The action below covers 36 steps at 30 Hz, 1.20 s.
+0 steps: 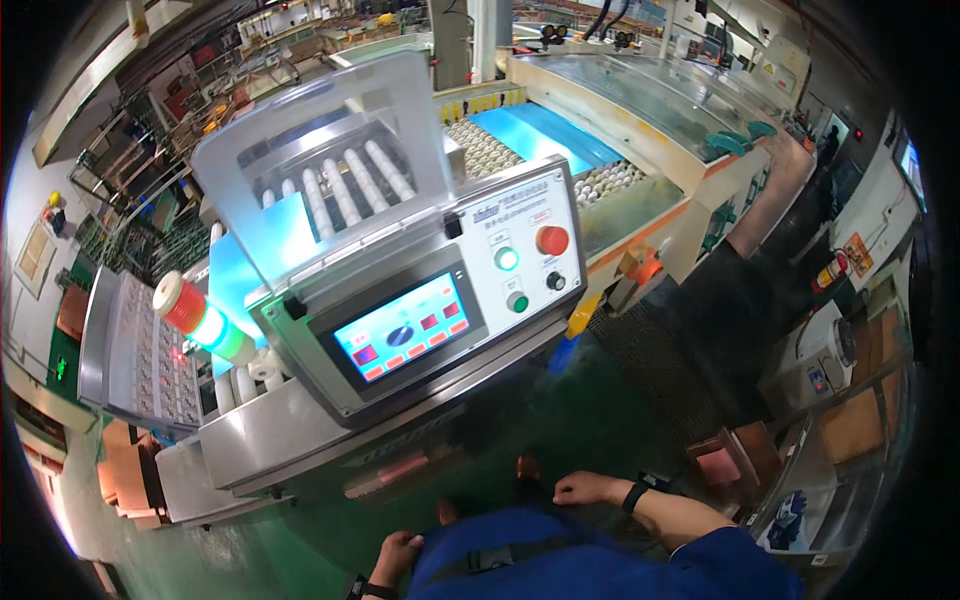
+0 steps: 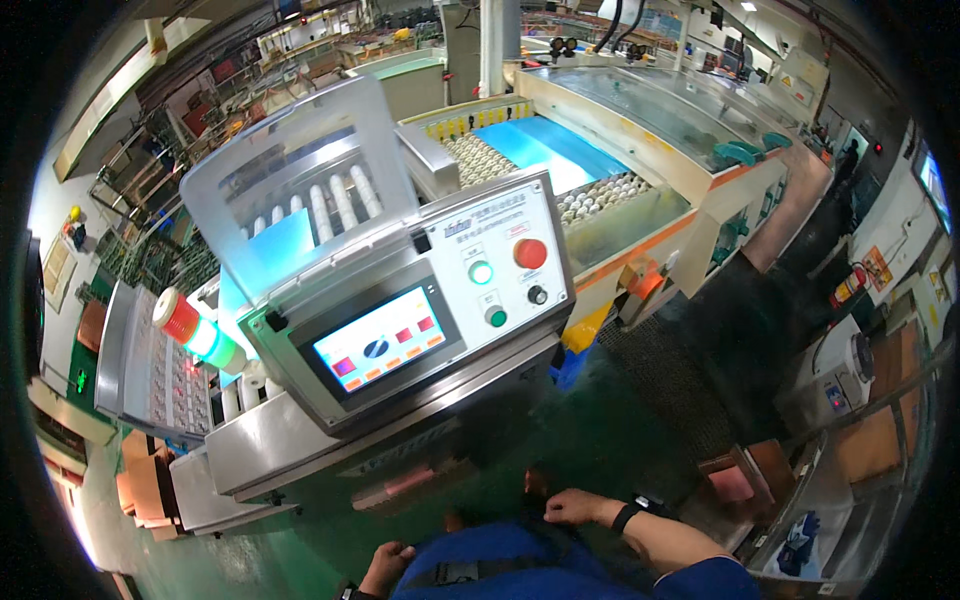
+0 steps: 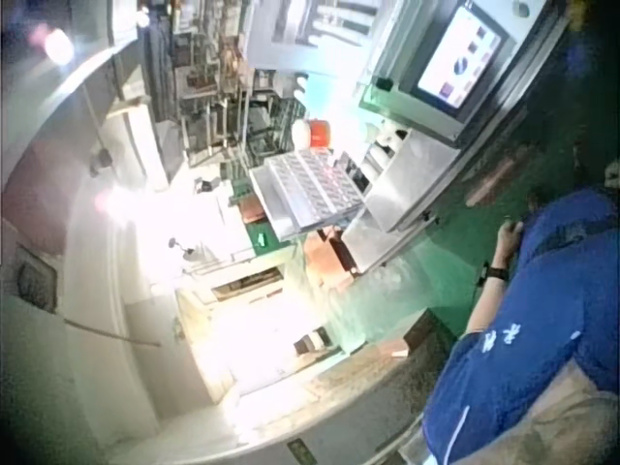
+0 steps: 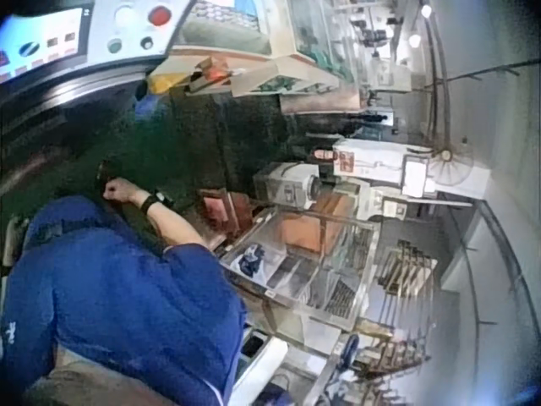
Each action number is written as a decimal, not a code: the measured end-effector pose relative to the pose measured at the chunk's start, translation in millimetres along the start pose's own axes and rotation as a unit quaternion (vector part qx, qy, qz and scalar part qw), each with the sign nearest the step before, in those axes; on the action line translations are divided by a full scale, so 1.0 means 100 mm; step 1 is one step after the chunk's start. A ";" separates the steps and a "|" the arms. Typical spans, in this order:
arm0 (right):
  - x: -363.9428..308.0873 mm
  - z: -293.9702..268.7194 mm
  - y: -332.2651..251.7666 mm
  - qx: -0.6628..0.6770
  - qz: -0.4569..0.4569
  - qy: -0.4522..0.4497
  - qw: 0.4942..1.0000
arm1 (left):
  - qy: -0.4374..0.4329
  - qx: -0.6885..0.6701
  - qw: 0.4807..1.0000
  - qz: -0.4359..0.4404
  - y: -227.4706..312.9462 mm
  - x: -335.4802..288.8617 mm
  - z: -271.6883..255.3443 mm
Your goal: Loading metal plates and a separator sheet into a roller conveyor machine and configuring settings via a touchscreen interface.
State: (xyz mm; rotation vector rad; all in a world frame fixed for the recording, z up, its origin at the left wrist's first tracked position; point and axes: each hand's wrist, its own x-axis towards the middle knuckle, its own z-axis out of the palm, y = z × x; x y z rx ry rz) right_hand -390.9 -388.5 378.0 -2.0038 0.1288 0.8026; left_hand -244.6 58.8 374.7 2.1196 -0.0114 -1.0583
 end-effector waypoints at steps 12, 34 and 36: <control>0.03 -0.33 -0.24 0.165 0.035 0.180 0.969 | 0.010 0.247 0.946 0.210 -1.56 1.19 -0.10; -0.09 -0.63 0.27 0.036 0.069 0.221 0.972 | -0.024 0.334 0.936 0.107 -1.77 1.13 0.39; -0.03 -0.65 0.40 0.014 0.038 0.226 0.973 | -0.053 0.389 0.907 0.155 -1.85 1.04 0.41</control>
